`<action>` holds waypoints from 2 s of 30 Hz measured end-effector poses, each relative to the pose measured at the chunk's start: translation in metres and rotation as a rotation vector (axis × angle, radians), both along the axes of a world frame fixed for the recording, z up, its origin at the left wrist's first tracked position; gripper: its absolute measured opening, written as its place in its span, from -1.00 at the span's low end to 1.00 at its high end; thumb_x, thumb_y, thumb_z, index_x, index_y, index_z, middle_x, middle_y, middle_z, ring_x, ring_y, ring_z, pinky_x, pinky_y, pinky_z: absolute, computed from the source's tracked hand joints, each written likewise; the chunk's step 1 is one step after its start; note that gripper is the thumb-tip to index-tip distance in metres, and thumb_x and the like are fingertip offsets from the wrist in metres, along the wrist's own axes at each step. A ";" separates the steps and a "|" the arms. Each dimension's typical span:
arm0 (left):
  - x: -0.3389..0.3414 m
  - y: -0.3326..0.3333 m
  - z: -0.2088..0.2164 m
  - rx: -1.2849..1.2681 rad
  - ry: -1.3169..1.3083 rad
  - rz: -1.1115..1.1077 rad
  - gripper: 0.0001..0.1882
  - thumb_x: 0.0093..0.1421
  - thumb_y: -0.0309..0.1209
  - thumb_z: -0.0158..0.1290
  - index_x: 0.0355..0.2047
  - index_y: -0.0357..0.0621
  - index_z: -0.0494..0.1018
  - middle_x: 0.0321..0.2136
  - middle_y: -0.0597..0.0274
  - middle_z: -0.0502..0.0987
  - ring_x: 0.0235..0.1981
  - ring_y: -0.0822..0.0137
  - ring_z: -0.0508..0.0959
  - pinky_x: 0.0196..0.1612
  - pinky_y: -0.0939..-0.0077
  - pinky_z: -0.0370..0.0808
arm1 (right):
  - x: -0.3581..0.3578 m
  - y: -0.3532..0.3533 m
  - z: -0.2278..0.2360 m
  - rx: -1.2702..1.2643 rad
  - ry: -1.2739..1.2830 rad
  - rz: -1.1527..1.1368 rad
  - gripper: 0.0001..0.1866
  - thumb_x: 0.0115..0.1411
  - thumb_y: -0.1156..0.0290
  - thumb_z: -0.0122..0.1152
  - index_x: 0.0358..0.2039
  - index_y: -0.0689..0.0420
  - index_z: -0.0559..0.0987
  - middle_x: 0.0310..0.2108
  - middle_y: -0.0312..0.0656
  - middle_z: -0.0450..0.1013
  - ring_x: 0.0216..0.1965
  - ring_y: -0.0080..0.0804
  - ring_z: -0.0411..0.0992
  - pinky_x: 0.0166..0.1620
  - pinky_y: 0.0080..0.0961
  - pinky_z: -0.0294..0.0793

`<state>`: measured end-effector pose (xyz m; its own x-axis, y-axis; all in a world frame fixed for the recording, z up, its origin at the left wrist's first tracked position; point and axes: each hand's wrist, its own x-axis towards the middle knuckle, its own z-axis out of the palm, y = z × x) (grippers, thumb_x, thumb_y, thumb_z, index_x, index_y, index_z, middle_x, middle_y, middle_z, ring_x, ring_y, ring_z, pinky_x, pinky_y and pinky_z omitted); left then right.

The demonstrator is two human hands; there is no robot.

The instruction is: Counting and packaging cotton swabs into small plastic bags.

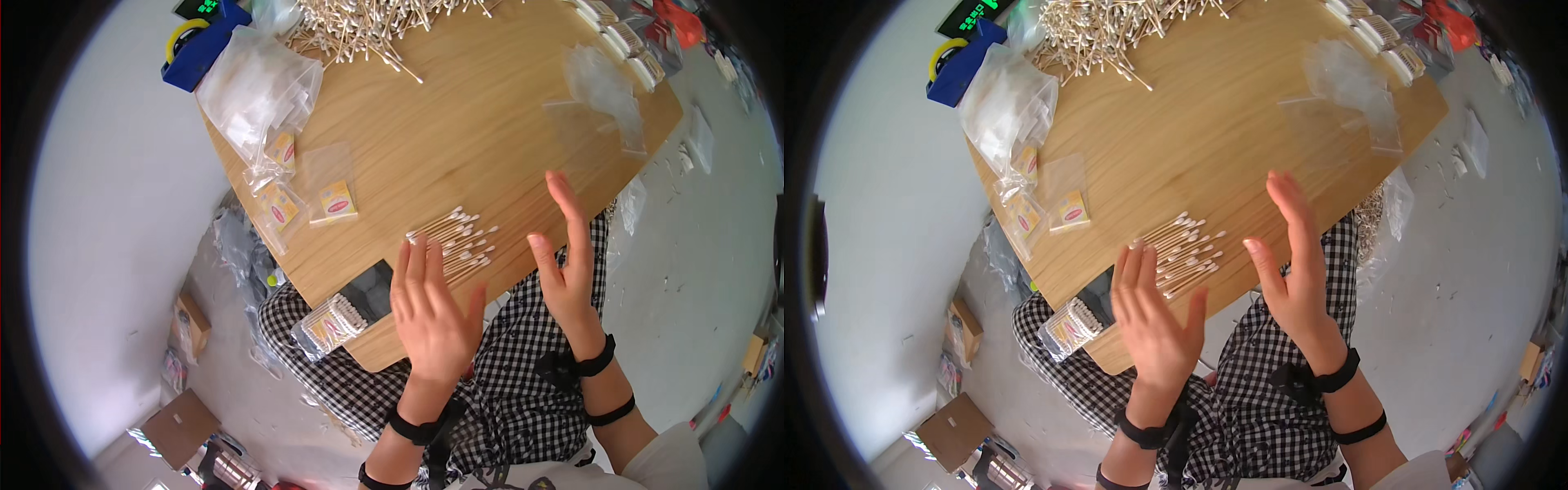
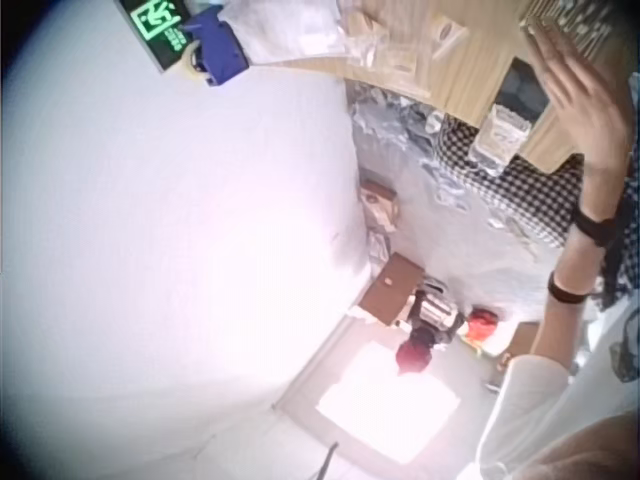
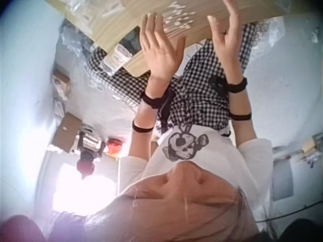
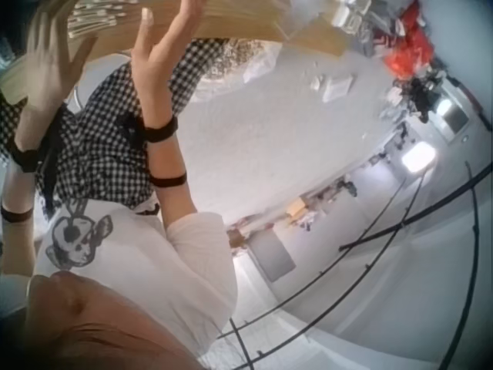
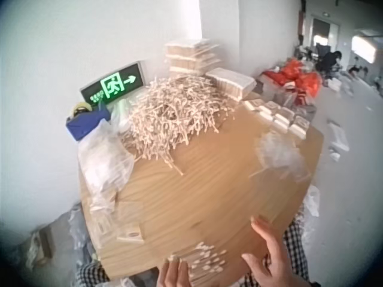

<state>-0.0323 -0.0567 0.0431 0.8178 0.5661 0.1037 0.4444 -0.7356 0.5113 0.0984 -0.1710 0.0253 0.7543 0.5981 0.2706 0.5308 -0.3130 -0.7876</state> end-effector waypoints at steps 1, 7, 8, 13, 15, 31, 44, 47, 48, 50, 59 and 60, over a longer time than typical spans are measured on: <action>0.009 -0.004 0.001 0.071 0.016 -0.002 -0.20 0.02 -0.30 0.28 0.19 -0.44 0.20 0.23 -0.24 0.22 0.29 -0.17 0.17 0.28 0.03 0.17 | 0.002 -0.004 -0.002 0.050 0.029 -0.035 -0.41 0.23 0.51 0.17 0.26 0.24 0.25 0.31 -0.01 0.18 0.37 -0.06 0.07 0.35 -0.19 0.06; 0.014 -0.015 -0.029 0.254 0.353 -0.065 0.16 0.10 0.39 -0.17 0.29 -0.54 0.02 0.34 -0.31 -0.01 0.40 -0.13 -0.02 0.37 0.04 -0.02 | -0.002 -0.003 -0.003 0.033 0.034 -0.034 -0.48 0.28 0.49 0.09 0.25 0.25 0.26 0.29 -0.01 0.21 0.36 -0.05 0.08 0.33 -0.20 0.09; 0.012 -0.020 -0.030 0.246 0.356 -0.056 0.15 0.11 0.38 -0.17 0.28 -0.55 0.02 0.34 -0.32 -0.01 0.40 -0.13 -0.02 0.38 0.05 -0.02 | -0.002 -0.003 -0.005 0.039 0.050 -0.019 -0.47 0.28 0.50 0.08 0.25 0.26 0.25 0.30 -0.01 0.19 0.37 -0.05 0.07 0.34 -0.20 0.08; 0.023 -0.016 -0.030 0.268 0.350 -0.012 0.13 0.13 0.38 -0.19 0.28 -0.54 0.03 0.34 -0.31 0.00 0.40 -0.12 -0.02 0.38 0.05 -0.02 | 0.005 0.016 -0.002 0.025 -0.028 0.139 -0.72 0.18 0.56 0.16 -0.07 0.19 0.51 -0.08 -0.08 0.45 -0.01 -0.08 0.40 0.03 -0.29 0.40; 0.022 -0.013 -0.035 0.289 0.343 -0.019 0.11 0.14 0.37 -0.20 0.28 -0.52 0.04 0.34 -0.30 0.00 0.40 -0.11 -0.01 0.38 0.05 -0.02 | 0.007 0.032 0.001 0.069 -0.074 0.118 -0.86 0.08 0.58 0.20 -0.31 0.16 0.52 -0.32 -0.18 0.44 -0.22 -0.15 0.41 -0.16 -0.32 0.42; 0.025 -0.015 -0.042 0.169 0.209 -0.011 0.09 0.16 0.26 -0.08 0.31 -0.53 -0.06 0.35 -0.34 -0.06 0.41 -0.15 -0.10 0.39 -0.01 -0.10 | 0.048 0.059 0.027 -0.540 -0.678 0.587 -0.89 -0.20 0.46 0.26 -0.66 0.14 0.48 -0.50 -0.26 0.35 -0.34 -0.33 0.38 -0.17 -0.42 0.33; -0.008 0.001 -0.020 -0.405 -0.406 0.205 -0.14 0.36 0.02 -0.18 0.39 -0.32 -0.25 0.41 -0.18 -0.22 0.44 -0.02 -0.21 0.41 0.05 -0.22 | 0.051 -0.075 0.035 0.041 0.186 -0.238 -0.68 0.35 0.39 -0.01 0.06 0.22 0.45 0.06 -0.06 0.40 0.13 -0.21 0.35 0.19 -0.26 0.32; -0.017 0.007 -0.024 -0.681 -0.669 0.343 -0.24 0.43 0.00 -0.33 0.40 -0.27 -0.27 0.41 -0.13 -0.17 0.44 0.04 -0.18 0.42 0.10 -0.24 | 0.006 -0.019 -0.003 0.416 0.509 -0.021 -0.44 0.45 0.09 -0.23 0.22 0.31 0.27 0.24 0.05 0.23 0.32 -0.16 0.15 0.35 -0.14 0.11; -0.014 0.006 -0.026 -0.733 -0.714 0.354 -0.23 0.43 0.02 -0.35 0.40 -0.26 -0.27 0.41 -0.12 -0.17 0.44 0.04 -0.17 0.42 0.11 -0.24 | -0.004 -0.003 -0.011 0.493 0.549 0.007 -0.41 0.45 0.07 -0.23 0.24 0.32 0.25 0.27 0.05 0.20 0.33 -0.17 0.13 0.36 -0.16 0.09; -0.008 0.002 -0.029 -0.783 -0.748 0.365 -0.20 0.41 0.06 -0.35 0.40 -0.26 -0.30 0.41 -0.13 -0.17 0.44 0.04 -0.17 0.43 0.13 -0.24 | -0.016 0.020 -0.021 0.470 0.520 0.027 -0.40 0.45 0.08 -0.24 0.25 0.33 0.21 0.29 0.06 0.16 0.35 -0.17 0.10 0.39 -0.20 0.02; 0.012 -0.012 -0.026 -0.893 -0.853 0.400 -0.15 0.35 0.17 -0.26 0.41 -0.13 -0.18 0.41 -0.02 -0.12 0.44 0.16 -0.15 0.44 0.22 -0.26 | -0.043 0.048 -0.022 0.540 0.633 0.117 -0.38 0.45 0.07 -0.25 0.27 0.34 0.16 0.32 0.06 0.11 0.38 -0.20 0.03 0.40 -0.22 -0.03; 0.014 -0.012 -0.026 -0.894 -0.882 0.426 -0.16 0.35 0.17 -0.26 0.41 -0.12 -0.18 0.41 -0.02 -0.12 0.44 0.16 -0.15 0.44 0.22 -0.26 | -0.042 0.047 -0.022 0.545 0.641 0.114 -0.39 0.45 0.07 -0.25 0.28 0.33 0.16 0.32 0.05 0.11 0.38 -0.21 0.03 0.40 -0.22 -0.04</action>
